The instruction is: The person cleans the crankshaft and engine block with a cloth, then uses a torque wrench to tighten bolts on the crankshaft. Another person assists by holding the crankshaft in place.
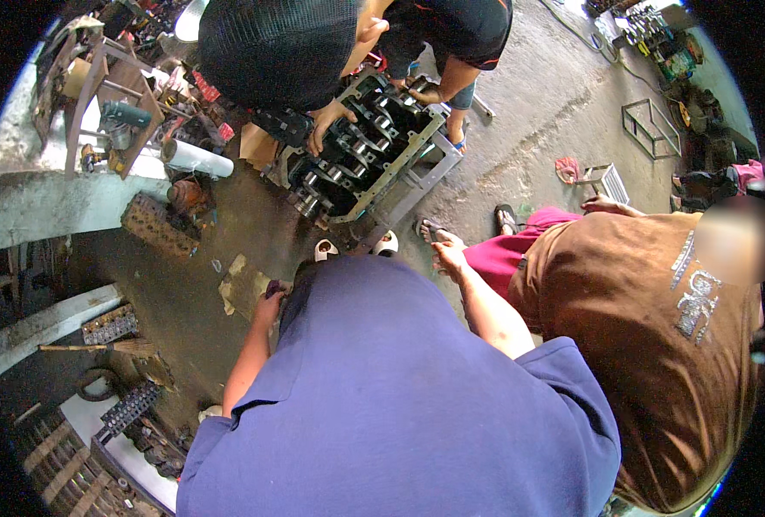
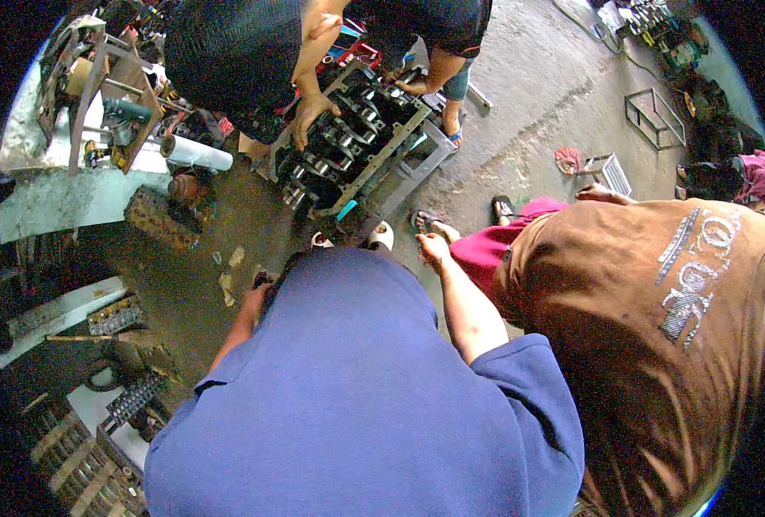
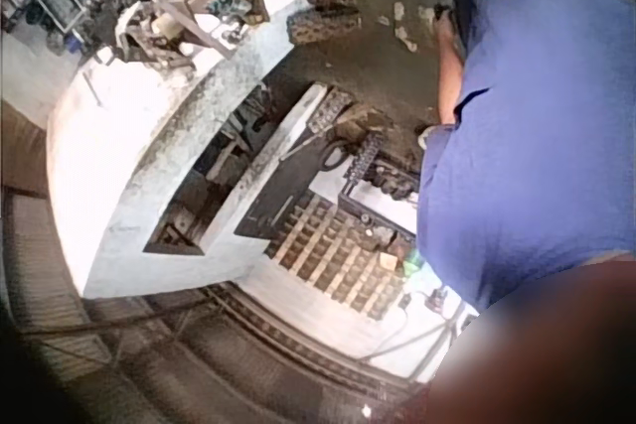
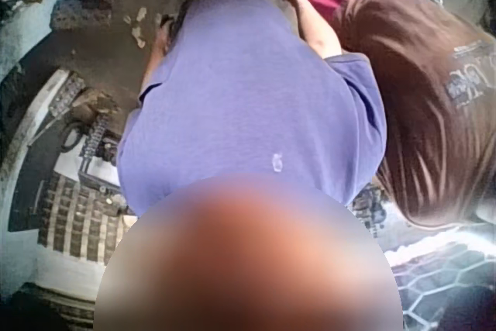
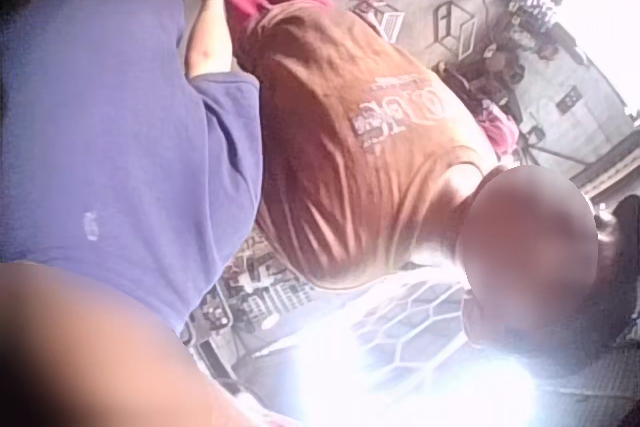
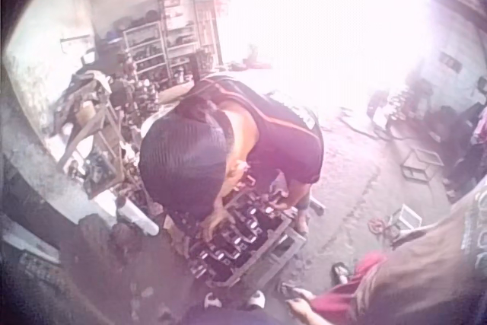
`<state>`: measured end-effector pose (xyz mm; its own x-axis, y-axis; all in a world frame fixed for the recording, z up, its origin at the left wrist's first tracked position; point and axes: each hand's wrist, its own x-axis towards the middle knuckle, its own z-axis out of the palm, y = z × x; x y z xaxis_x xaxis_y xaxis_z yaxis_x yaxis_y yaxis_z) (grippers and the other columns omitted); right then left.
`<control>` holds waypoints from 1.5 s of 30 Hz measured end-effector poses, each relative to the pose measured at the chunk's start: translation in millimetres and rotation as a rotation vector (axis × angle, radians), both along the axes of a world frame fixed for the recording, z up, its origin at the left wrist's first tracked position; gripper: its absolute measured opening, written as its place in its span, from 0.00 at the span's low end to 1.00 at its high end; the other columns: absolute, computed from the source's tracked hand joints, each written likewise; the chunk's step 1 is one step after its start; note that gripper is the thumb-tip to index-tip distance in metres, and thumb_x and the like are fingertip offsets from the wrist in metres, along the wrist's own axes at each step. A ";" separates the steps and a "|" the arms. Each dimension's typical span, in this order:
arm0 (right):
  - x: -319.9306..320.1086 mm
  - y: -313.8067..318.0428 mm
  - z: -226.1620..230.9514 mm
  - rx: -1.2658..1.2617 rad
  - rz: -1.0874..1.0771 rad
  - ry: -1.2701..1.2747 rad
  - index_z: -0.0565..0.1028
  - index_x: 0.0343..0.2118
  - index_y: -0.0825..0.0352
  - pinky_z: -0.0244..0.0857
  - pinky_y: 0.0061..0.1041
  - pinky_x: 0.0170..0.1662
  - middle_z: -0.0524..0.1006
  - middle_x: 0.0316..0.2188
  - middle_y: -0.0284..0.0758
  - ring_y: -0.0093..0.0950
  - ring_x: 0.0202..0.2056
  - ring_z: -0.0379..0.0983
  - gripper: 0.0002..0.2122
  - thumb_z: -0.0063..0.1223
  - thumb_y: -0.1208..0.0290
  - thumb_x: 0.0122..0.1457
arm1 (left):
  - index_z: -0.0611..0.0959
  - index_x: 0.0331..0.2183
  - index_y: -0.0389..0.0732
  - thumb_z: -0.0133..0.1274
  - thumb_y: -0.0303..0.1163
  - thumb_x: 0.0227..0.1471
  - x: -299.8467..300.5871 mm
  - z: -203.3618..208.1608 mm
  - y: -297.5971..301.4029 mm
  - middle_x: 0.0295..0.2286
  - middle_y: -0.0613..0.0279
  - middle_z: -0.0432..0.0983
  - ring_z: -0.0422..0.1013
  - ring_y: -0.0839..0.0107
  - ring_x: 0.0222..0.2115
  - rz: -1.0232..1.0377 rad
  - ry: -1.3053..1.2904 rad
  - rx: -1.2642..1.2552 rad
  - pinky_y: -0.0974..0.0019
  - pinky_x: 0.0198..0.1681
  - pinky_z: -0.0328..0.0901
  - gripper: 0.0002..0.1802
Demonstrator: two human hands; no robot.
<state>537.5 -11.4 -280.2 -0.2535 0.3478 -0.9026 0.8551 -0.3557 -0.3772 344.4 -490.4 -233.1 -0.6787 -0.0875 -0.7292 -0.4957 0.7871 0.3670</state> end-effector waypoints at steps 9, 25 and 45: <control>-20.3 10.1 6.0 0.027 -0.065 0.092 0.74 0.41 0.60 0.66 0.29 0.22 0.73 0.25 0.27 0.24 0.22 0.73 0.15 0.52 0.55 0.59 | 0.80 0.44 0.33 0.60 0.51 0.43 -38.9 3.0 25.0 0.33 0.45 0.80 0.77 0.56 0.35 -0.113 0.078 -0.144 0.56 0.40 0.68 0.34; -73.2 -93.3 60.7 0.074 -0.086 0.072 0.73 0.43 0.65 0.65 0.27 0.22 0.75 0.27 0.33 0.26 0.21 0.73 0.17 0.53 0.57 0.58 | 0.83 0.40 0.39 0.61 0.45 0.42 -172.5 -56.1 -33.0 0.35 0.52 0.81 0.76 0.59 0.37 -0.246 -0.046 0.055 0.60 0.42 0.67 0.25; -22.6 -205.4 -0.6 -0.064 -0.056 -0.079 0.76 0.30 0.63 0.62 0.36 0.26 0.74 0.24 0.33 0.31 0.21 0.68 0.20 0.49 0.47 0.59 | 0.84 0.41 0.39 0.64 0.42 0.40 -256.5 -10.3 4.1 0.39 0.54 0.81 0.76 0.63 0.41 -0.429 -0.109 0.032 0.63 0.47 0.67 0.25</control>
<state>514.9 -216.9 -280.8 -0.1620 0.3003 -0.9400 0.8593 -0.4254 -0.2840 87.8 -486.3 -243.3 -0.5680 0.2094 -0.7959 -0.1638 0.9190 0.3587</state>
